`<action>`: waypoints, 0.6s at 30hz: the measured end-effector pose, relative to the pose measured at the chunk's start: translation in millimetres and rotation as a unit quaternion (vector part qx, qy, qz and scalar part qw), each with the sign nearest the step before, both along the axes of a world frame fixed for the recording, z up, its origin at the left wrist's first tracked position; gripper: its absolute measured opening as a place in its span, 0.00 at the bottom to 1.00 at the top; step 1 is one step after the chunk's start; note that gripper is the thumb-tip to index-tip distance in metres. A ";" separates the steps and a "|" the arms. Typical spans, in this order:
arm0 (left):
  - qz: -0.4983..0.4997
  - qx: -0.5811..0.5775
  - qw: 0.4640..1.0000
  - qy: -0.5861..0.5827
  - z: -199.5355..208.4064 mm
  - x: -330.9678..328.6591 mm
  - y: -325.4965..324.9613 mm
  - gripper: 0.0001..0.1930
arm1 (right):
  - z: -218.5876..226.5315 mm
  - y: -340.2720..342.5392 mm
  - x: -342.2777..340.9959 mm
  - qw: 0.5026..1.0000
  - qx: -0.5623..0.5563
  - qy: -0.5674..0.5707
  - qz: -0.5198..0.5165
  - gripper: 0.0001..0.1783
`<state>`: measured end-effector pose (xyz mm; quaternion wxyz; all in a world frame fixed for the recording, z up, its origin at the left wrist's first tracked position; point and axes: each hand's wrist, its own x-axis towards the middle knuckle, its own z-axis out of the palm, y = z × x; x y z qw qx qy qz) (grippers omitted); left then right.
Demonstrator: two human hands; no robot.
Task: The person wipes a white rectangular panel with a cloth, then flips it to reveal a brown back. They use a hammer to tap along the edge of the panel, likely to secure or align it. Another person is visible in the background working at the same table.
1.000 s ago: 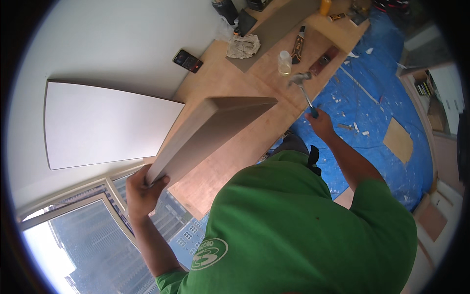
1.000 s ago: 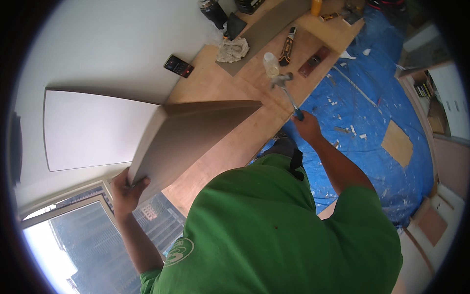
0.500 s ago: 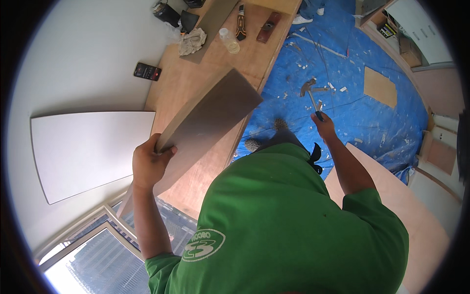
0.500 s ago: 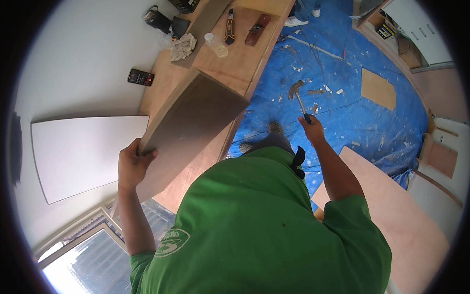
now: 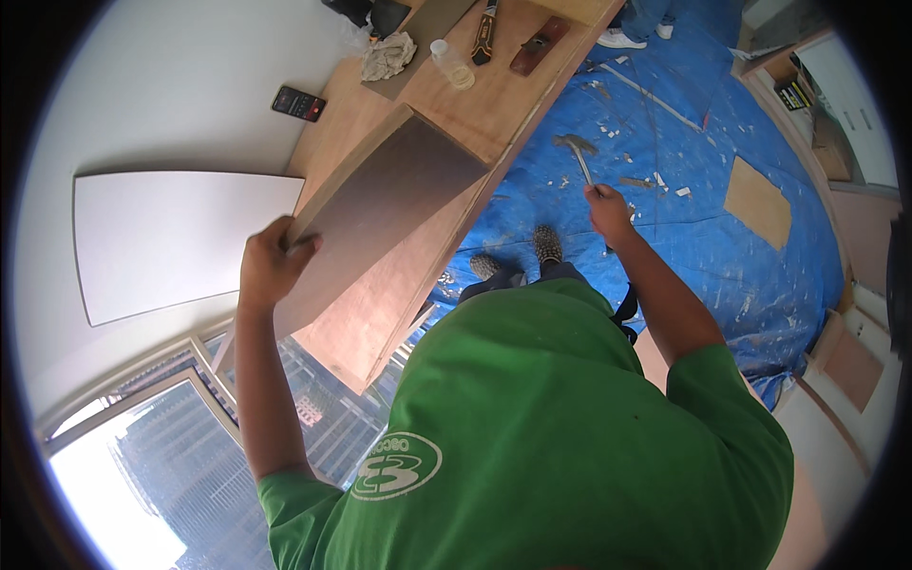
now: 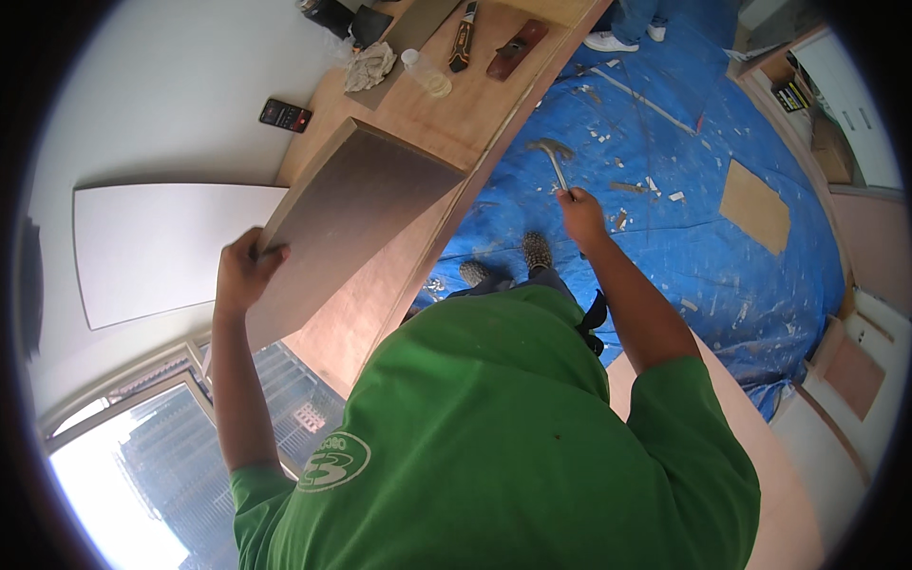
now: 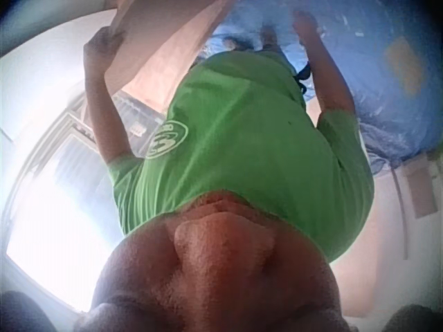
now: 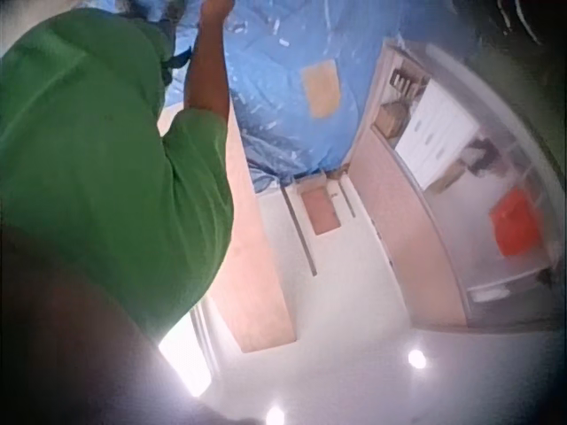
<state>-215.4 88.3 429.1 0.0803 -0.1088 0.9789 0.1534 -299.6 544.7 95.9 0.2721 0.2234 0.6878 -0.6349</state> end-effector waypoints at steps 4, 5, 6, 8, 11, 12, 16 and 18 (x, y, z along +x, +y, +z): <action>-0.044 -0.017 0.998 0.048 -10.7 -34.7 15.0 0.19 | 1.3 -32.3 -12.1 0.997 -0.075 -0.021 0.029 0.11; -0.047 -0.047 0.996 0.052 -15.2 -42.7 18.4 0.21 | -0.6 -40.1 -16.3 0.995 -0.078 -0.022 0.066 0.13; -0.047 -0.075 0.994 0.059 -19.8 -49.1 21.5 0.22 | -2.6 -45.9 -19.2 0.992 -0.069 -0.024 0.098 0.14; -0.041 -0.104 0.992 0.061 -24.5 -54.8 24.8 0.24 | -7.4 -55.9 -21.8 0.989 -0.104 -0.067 0.079 0.17; -0.023 -0.113 0.992 0.049 -24.8 -54.6 26.4 0.26 | -14.6 -69.5 -25.3 0.984 -0.131 -0.112 0.038 0.20; -0.021 -0.119 0.992 0.047 -24.3 -53.2 27.3 0.26 | -16.8 -73.9 -25.8 0.982 -0.138 -0.128 0.024 0.21; -0.018 -0.130 0.991 0.034 -22.2 -52.1 32.2 0.26 | -24.9 -91.0 -21.8 0.991 -0.080 -0.096 0.044 0.22; -0.010 -0.135 0.991 0.022 -21.4 -52.0 34.2 0.26 | -28.2 -97.5 -19.0 0.985 -0.048 -0.105 0.124 0.22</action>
